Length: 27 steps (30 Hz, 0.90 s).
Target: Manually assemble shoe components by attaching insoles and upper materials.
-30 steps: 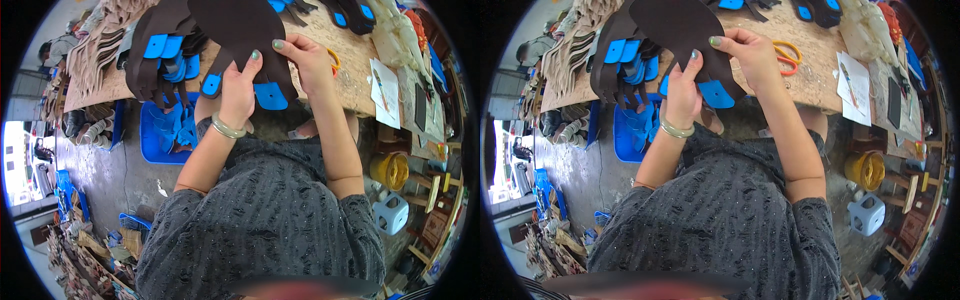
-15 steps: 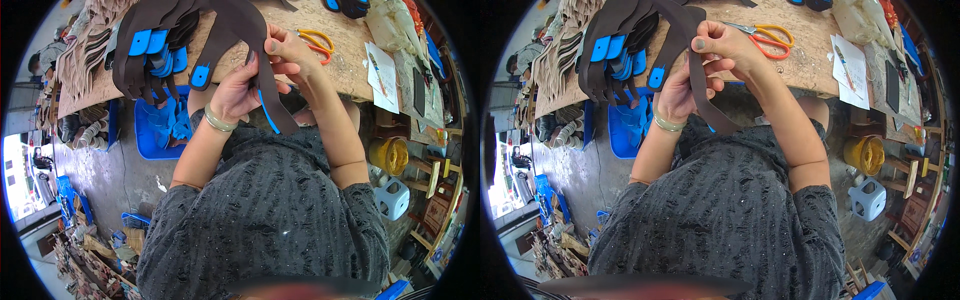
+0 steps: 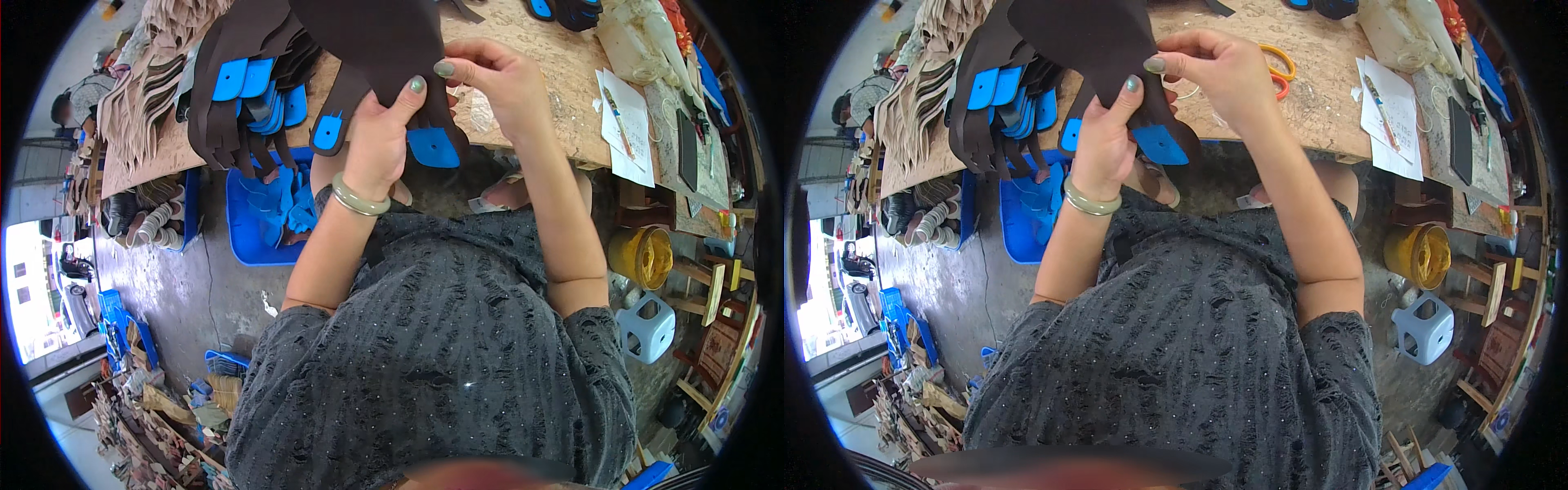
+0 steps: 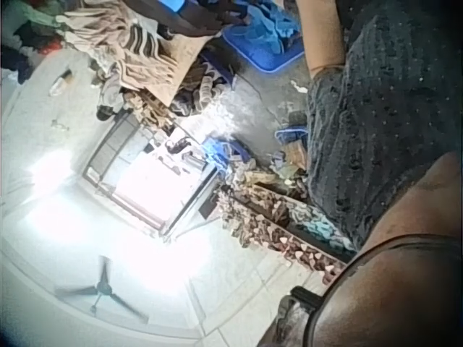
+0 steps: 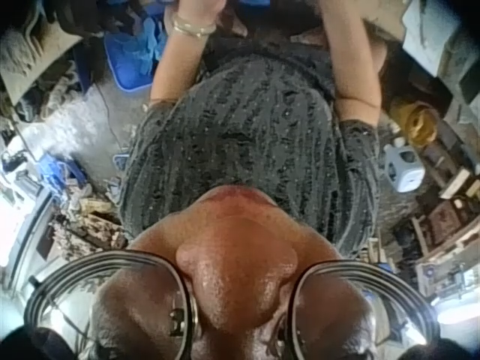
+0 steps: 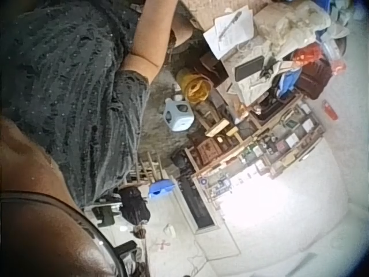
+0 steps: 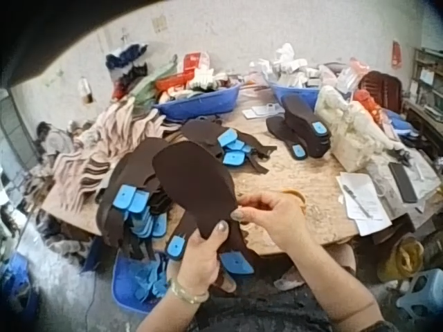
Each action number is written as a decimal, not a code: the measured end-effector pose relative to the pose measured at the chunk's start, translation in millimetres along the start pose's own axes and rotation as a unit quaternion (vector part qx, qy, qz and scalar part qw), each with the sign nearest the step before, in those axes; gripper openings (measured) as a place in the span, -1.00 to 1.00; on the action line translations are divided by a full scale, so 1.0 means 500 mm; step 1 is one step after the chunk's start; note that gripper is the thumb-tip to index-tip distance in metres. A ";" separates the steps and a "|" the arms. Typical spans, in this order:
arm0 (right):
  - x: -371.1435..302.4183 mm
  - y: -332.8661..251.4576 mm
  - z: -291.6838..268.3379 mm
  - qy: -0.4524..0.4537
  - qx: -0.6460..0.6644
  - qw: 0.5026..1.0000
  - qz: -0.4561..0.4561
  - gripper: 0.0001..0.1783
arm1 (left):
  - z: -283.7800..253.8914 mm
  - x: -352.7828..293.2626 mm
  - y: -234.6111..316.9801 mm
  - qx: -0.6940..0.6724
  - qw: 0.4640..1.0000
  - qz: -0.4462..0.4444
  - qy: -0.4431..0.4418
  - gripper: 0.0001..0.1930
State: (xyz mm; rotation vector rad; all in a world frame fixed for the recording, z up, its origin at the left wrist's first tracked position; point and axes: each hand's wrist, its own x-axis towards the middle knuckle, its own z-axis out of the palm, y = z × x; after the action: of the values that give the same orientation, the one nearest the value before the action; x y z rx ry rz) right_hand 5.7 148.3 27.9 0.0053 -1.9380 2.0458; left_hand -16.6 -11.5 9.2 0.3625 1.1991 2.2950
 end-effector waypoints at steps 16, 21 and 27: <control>-0.004 -0.028 -0.028 -0.042 -0.066 0.997 0.028 -0.73 | 0.023 -0.019 0.019 0.158 0.987 0.001 -0.002 -0.61; -0.017 0.022 -0.004 -0.010 0.041 0.998 0.042 -0.70 | -0.001 0.016 0.008 0.280 0.960 0.005 -0.019 -0.62; -0.027 0.046 -0.013 0.032 0.100 0.994 0.029 -0.67 | 0.000 0.038 0.025 0.202 0.979 0.040 0.000 -0.68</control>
State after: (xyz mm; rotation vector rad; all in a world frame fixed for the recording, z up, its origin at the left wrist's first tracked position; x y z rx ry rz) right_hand 14.4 150.9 2.2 -0.0714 -1.7072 2.2421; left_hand -36.2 -6.9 19.5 0.5631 1.6796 2.1048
